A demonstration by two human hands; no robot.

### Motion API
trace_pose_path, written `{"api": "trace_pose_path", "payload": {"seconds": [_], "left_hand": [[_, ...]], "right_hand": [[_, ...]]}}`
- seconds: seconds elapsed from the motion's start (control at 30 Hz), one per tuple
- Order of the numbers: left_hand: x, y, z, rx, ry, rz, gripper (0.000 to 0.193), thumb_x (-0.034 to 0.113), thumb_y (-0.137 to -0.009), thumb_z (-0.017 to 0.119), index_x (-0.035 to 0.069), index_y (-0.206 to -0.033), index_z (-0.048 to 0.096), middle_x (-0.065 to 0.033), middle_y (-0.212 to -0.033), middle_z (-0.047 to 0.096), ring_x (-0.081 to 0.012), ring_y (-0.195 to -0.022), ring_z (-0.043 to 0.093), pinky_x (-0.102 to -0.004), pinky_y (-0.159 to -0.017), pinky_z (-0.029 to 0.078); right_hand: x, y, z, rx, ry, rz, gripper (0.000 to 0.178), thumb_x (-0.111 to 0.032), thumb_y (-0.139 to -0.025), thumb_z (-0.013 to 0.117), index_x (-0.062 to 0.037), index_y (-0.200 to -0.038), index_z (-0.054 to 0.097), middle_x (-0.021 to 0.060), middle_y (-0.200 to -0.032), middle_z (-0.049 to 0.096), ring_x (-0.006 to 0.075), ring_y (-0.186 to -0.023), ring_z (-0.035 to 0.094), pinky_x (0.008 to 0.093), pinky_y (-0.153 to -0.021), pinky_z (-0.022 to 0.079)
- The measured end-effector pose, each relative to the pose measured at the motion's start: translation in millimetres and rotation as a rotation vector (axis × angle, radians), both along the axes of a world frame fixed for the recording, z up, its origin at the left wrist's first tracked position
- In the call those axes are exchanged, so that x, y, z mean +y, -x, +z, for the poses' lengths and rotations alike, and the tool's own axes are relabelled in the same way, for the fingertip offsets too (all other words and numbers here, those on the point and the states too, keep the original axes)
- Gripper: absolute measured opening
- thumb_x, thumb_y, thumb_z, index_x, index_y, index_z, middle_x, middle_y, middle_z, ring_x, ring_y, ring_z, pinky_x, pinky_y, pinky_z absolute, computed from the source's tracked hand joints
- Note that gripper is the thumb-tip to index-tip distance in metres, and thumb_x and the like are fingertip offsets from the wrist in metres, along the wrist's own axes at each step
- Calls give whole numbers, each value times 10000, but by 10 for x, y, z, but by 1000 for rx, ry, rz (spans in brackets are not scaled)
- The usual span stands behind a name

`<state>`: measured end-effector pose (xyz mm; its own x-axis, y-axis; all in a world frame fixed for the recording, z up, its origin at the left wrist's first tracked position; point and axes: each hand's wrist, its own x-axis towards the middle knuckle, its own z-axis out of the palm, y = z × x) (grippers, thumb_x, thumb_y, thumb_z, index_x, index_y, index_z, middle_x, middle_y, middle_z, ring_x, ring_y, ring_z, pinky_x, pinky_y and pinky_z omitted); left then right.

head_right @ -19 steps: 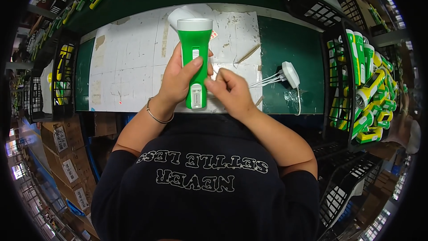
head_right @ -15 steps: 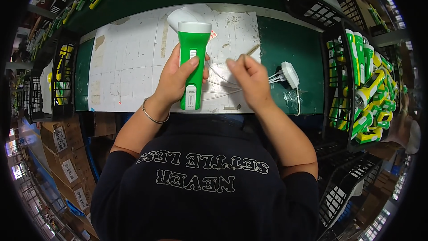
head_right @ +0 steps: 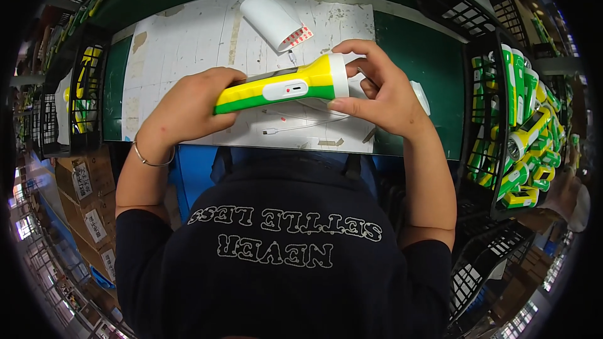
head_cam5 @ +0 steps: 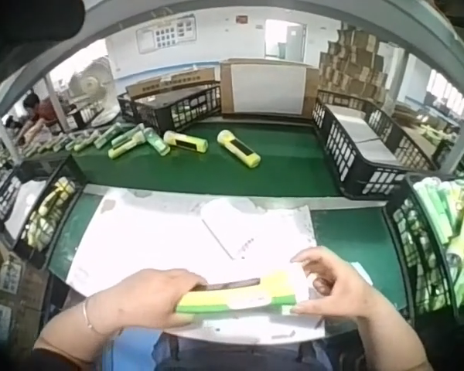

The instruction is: Testing flashlight functionality and applying quality control stickers in a factory assembly line.

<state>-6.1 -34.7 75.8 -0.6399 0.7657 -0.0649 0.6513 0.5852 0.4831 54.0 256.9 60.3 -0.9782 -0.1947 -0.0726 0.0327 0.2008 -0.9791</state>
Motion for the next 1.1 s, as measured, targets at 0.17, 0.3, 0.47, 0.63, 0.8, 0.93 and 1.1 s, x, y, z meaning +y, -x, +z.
{"api": "trace_pose_path", "payload": {"seconds": [0.17,0.3,0.47,0.63,0.8,0.93,1.1], "left_hand": [[-56,-5,-29,-122,-30,-26,409,169,-711,652,33,-1074,520,-157,-902,615,-328,-832,598,-383,-728,483],[153,-76,-246,-299,-174,-56,512,150,-741,655,10,-1178,427,-188,-951,603,-318,-826,611,-363,-743,482],[194,-108,-479,-819,-360,231,754,154,-745,679,8,-1358,265,-155,-1202,480,-236,-1103,484,-326,-924,400],[182,-113,-638,-747,-553,314,800,178,-760,683,0,-1388,220,-135,-1256,437,-226,-1125,457,-322,-945,382],[223,-116,-595,-815,-644,447,767,193,-749,677,0,-1362,258,-159,-1206,474,-221,-1096,478,-312,-923,398],[249,-126,-696,-773,-719,433,749,177,-752,675,-1,-1357,271,-151,-1195,478,-201,-1065,493,-294,-888,419],[250,-72,-588,-956,-746,566,729,160,-760,670,-1,-1354,279,-143,-1189,488,-192,-1023,518,-289,-838,444]], "right_hand": [[-47,79,-68,-38,47,43,666,-106,-620,792,-132,-1207,478,-20,-886,528,2,-555,274,138,-502,245],[-316,181,-136,-115,50,108,617,-68,-664,746,-144,-1216,480,-24,-856,553,17,-564,359,160,-530,323],[-567,373,-607,-33,-922,-58,415,-300,-732,669,-86,-1067,547,109,-901,624,278,-818,621,377,-698,486],[-623,462,-788,211,-734,-127,211,-255,-783,615,-50,-832,595,117,-864,606,287,-778,604,391,-672,481],[-656,465,-745,237,-815,-178,261,-273,-785,625,-55,-922,585,107,-894,610,283,-781,607,388,-673,485],[-680,566,-765,205,-865,-128,252,-258,-809,610,-40,-931,582,113,-883,613,278,-781,612,374,-689,486],[-502,399,-629,-185,74,-13,151,-145,-889,561,5,-911,554,10,-775,584,54,-733,536,193,-702,422]]}}
